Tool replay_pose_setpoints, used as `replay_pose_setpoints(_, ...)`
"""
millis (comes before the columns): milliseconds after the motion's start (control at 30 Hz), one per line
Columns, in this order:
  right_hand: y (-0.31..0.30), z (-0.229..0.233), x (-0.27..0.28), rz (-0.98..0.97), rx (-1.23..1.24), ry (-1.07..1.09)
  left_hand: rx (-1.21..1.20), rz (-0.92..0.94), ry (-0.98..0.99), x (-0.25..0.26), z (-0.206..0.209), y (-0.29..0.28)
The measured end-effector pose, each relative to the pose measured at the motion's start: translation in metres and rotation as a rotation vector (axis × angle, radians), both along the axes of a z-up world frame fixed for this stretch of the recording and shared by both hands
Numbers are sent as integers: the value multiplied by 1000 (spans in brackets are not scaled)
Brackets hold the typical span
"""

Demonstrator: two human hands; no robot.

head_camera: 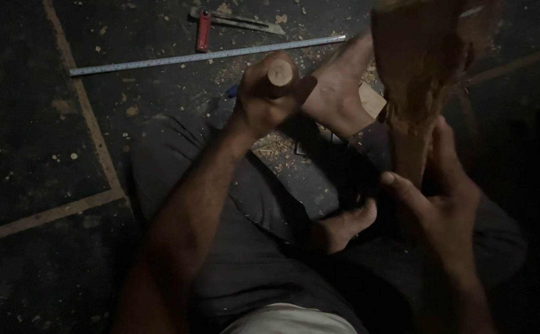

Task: The person shapes a piece of wood using a wooden mallet and a chisel. They hold the wood with their hands and feet, using the tools to carve out sections and remove shavings.

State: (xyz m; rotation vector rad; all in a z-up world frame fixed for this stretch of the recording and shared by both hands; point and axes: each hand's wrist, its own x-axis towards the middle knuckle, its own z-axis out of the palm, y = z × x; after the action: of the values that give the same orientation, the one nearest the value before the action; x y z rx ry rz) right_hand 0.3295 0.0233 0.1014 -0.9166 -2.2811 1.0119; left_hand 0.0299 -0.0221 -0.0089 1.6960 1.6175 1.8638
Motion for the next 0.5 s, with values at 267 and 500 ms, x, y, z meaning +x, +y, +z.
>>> replay_pose_setpoints(267,-5,6,-2,-14,-112,43,-50,-52,-65,0,-3,0)
replay_pose_setpoints(500,-8,15,-7,-6,-84,46,-32,-113,5,2,-23,7)
